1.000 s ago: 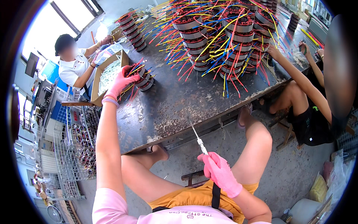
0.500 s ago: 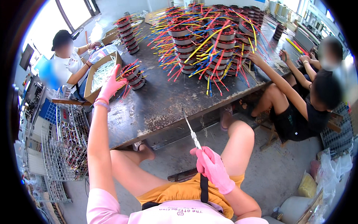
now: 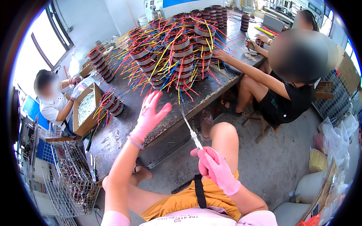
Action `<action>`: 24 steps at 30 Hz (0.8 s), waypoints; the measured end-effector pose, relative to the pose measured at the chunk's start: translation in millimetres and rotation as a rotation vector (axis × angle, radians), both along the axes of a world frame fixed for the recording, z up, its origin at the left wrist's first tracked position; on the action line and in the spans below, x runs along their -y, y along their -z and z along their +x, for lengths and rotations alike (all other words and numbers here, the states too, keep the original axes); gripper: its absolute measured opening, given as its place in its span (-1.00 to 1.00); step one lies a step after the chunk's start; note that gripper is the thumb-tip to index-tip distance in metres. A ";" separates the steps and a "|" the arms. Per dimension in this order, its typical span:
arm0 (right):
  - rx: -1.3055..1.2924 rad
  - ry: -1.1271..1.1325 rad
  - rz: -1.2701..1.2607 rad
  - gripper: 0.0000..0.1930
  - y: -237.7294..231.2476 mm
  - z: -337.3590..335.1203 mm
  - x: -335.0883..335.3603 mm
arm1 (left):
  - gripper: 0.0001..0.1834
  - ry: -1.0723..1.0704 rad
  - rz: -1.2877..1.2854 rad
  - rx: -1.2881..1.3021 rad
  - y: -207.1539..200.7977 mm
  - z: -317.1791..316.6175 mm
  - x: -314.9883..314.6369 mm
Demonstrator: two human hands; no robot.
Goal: The person uses a soldering iron to apply solder to wires connected to motor stators, handling them one at a time and moving finished ones to a pile.
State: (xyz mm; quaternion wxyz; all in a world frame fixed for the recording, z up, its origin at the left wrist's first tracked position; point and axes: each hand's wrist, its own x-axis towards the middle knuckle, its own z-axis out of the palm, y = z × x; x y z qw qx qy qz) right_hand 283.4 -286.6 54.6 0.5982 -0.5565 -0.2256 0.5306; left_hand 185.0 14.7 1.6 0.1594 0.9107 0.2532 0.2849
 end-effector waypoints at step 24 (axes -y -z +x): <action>0.007 0.109 0.041 -0.62 -3.0 36.5 3.1 | -0.47 -0.157 -1.234 0.719 77.2 152.4 -48.8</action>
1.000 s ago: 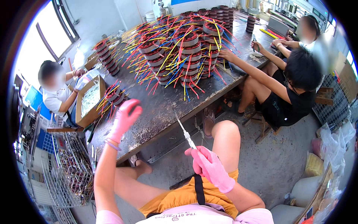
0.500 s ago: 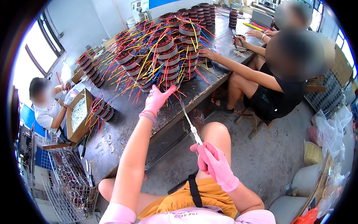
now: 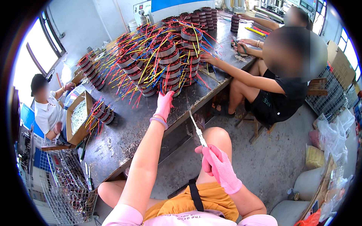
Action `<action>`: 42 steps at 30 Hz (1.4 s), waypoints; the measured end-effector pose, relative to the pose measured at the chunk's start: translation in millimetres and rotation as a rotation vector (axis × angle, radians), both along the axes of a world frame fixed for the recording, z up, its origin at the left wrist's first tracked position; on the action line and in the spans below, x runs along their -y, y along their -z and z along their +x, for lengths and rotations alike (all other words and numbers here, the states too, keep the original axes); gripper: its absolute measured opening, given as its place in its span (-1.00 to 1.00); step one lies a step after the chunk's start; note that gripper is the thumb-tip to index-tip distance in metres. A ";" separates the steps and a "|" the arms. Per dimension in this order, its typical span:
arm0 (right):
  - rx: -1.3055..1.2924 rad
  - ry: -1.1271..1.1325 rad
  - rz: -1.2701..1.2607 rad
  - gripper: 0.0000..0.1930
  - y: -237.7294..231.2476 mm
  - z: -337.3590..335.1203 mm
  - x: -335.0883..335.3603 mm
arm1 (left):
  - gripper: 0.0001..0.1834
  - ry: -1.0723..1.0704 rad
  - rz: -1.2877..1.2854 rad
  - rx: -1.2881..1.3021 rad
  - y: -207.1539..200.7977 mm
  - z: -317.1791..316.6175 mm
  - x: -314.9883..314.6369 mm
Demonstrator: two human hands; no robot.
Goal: The person uses a soldering iron to apply solder to wires connected to motor stators, handling them one at a time and moving finished ones to a pile.
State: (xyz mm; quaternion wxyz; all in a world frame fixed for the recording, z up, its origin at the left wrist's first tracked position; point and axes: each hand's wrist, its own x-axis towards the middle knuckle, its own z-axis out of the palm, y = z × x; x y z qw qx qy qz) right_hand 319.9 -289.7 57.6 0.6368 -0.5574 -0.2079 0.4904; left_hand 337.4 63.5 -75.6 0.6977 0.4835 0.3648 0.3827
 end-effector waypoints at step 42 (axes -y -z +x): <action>0.057 -0.022 0.046 -0.60 -8.5 -12.5 1.5 | -0.43 -0.185 0.301 -0.268 -8.0 -90.6 47.0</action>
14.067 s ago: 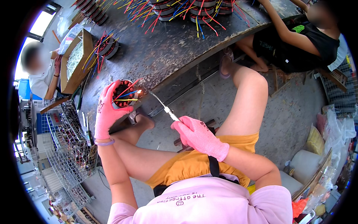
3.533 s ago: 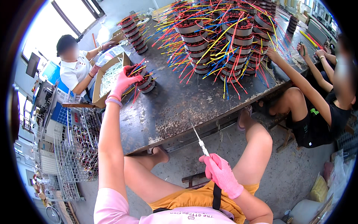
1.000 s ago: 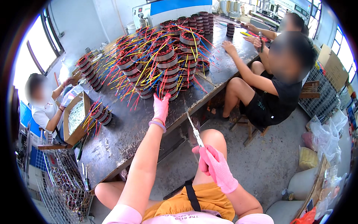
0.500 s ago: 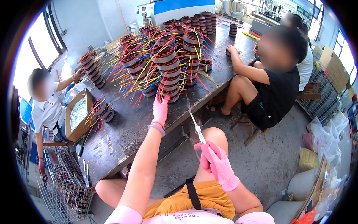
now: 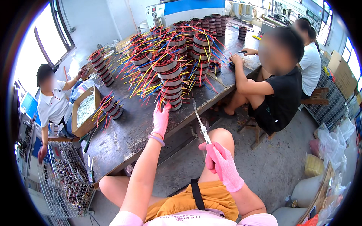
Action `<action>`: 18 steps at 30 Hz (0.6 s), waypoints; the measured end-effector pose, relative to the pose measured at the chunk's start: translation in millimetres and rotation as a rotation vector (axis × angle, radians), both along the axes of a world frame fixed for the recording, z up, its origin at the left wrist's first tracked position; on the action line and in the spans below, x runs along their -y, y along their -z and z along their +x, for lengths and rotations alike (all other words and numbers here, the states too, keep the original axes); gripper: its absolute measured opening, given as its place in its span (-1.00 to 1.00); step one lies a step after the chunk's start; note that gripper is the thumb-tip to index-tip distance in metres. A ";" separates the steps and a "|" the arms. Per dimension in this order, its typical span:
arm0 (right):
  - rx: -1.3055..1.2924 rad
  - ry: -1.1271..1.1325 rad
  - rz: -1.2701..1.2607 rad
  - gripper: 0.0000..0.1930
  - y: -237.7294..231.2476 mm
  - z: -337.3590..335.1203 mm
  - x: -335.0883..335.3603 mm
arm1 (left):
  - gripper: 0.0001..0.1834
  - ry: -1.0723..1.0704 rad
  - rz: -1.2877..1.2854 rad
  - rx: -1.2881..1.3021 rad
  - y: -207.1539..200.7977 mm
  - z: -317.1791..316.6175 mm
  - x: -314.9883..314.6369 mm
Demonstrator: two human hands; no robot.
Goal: The person uses a soldering iron to apply solder to wires connected to motor stators, handling them one at a time and moving finished ones to a pile.
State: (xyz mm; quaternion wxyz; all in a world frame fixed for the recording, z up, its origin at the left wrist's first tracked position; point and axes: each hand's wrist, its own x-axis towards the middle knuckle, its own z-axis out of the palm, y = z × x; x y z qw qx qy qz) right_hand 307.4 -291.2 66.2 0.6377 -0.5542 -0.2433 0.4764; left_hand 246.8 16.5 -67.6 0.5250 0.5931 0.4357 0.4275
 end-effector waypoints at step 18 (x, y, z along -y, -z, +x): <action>-0.045 -0.054 0.060 -0.61 0.0 -4.9 -0.2 | -0.14 0.242 0.187 -0.470 -22.7 -107.5 -15.7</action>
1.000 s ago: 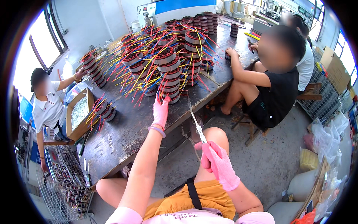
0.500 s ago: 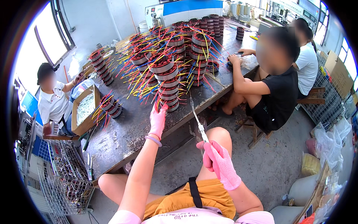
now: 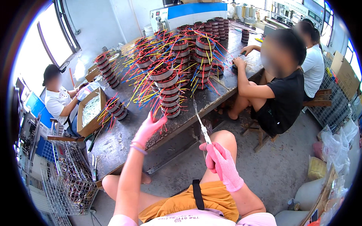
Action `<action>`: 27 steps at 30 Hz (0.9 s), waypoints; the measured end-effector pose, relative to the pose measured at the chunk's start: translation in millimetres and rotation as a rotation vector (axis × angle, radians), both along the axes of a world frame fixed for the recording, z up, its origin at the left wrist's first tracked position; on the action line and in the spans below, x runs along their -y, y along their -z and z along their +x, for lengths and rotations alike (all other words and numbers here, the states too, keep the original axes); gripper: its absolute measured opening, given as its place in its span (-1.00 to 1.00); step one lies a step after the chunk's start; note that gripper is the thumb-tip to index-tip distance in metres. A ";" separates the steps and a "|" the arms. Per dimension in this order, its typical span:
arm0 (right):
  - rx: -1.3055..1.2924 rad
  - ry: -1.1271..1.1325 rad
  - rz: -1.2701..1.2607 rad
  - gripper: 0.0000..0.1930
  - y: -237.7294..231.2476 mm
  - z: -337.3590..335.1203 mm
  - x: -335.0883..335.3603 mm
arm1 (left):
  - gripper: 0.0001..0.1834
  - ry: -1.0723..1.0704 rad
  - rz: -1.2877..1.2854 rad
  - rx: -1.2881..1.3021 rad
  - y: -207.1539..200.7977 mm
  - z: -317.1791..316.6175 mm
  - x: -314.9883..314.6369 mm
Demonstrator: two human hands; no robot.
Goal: The person uses a soldering iron to apply solder to wires connected to motor stators, handling them one at a time and moving finished ones to a pile.
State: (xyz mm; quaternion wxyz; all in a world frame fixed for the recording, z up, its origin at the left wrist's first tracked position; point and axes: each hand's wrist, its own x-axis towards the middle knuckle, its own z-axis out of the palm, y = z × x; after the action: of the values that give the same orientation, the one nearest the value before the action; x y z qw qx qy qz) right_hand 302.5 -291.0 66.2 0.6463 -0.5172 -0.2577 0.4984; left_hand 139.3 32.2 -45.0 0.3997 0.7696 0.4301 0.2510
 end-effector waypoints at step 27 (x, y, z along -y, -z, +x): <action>0.085 0.060 0.015 -0.61 -2.9 18.1 8.6 | 0.10 0.030 0.681 -0.002 -240.3 15.2 30.3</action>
State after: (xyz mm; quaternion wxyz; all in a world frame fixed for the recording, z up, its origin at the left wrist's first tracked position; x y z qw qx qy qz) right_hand 320.5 -299.6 69.1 0.6534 -0.5405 -0.2731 0.4543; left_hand 154.5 1.9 195.3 0.1228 0.8655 0.3104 0.3734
